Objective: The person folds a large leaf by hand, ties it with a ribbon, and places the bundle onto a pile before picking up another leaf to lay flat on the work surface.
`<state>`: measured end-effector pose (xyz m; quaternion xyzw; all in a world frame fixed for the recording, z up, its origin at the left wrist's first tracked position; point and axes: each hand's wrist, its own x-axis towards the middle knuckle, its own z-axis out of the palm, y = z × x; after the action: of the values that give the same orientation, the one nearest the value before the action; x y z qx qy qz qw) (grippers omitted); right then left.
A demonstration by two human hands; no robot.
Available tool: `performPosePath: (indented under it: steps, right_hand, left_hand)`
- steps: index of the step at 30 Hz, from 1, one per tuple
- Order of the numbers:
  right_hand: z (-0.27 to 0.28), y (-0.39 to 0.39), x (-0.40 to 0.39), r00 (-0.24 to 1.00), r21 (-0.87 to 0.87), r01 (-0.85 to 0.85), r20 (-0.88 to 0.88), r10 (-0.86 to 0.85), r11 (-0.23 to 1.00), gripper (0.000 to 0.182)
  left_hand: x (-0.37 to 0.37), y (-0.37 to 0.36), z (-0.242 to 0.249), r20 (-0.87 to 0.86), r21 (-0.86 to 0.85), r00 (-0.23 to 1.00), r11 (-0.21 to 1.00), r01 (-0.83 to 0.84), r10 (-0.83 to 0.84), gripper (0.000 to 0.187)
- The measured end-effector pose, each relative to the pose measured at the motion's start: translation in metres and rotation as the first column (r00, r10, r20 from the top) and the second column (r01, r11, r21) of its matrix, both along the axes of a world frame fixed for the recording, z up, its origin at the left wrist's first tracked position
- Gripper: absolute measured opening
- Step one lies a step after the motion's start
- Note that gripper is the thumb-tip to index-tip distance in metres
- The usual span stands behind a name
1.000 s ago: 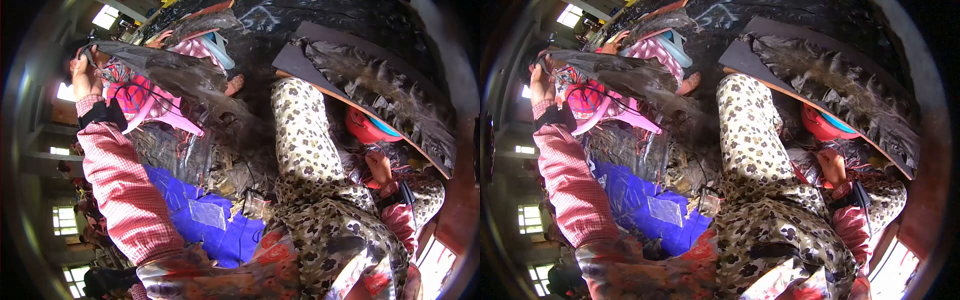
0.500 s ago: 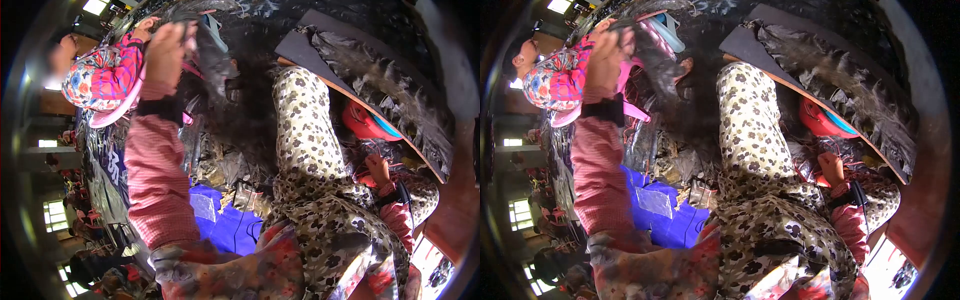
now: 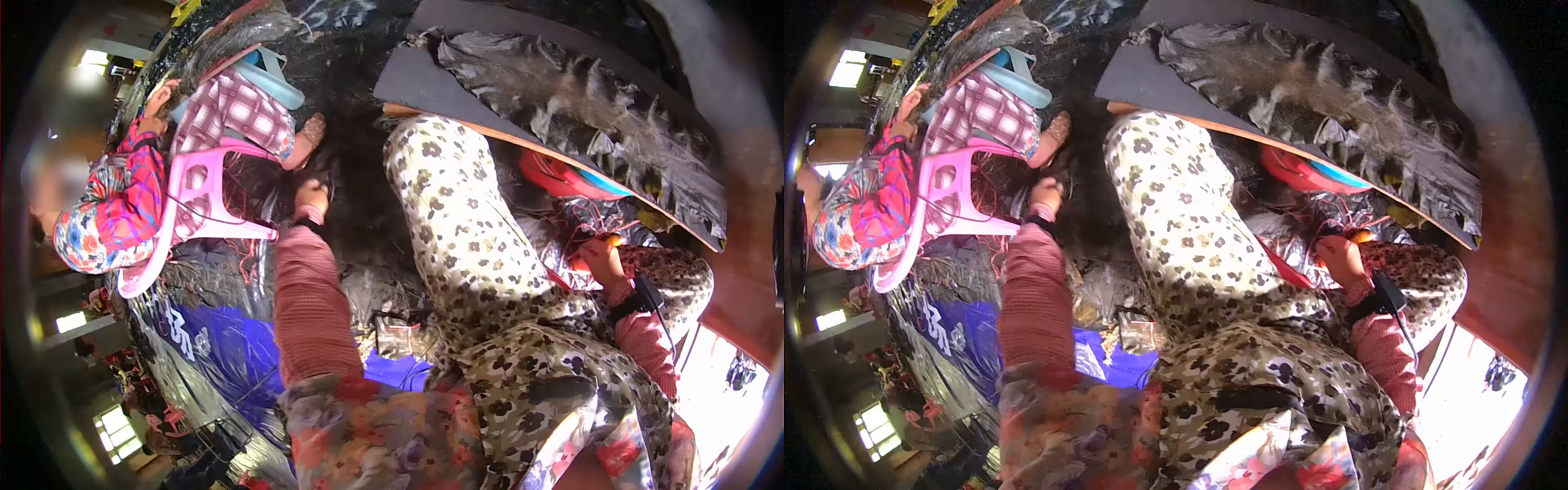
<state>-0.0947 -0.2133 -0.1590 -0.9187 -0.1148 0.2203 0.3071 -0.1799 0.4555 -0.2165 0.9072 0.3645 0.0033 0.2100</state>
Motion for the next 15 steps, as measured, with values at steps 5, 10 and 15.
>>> performPosePath:
  steps: [5, 10, 15]
  right_hand:
    - [0.008, 0.004, -0.003, 0.998, -0.016, 0.031, -0.058, -0.032, 0.999, 0.019]
    - [0.009, 0.005, -0.005, 0.993, -0.043, -0.017, -0.117, 0.012, 0.999, 0.019]
    - [0.008, 0.007, 0.000, 0.977, -0.006, -0.004, -0.214, 0.002, 1.000, 0.019]
  left_hand:
    - [0.007, -0.045, 0.014, -0.458, 0.074, 0.846, 0.960, -0.271, 0.274, 0.047]
    - [-0.014, -0.007, -0.137, -0.328, -0.140, 0.937, 0.975, -0.172, 0.118, 0.065]
    - [0.006, -0.158, -0.155, 0.342, -0.521, 0.907, 0.753, 0.402, -0.247, 0.036]
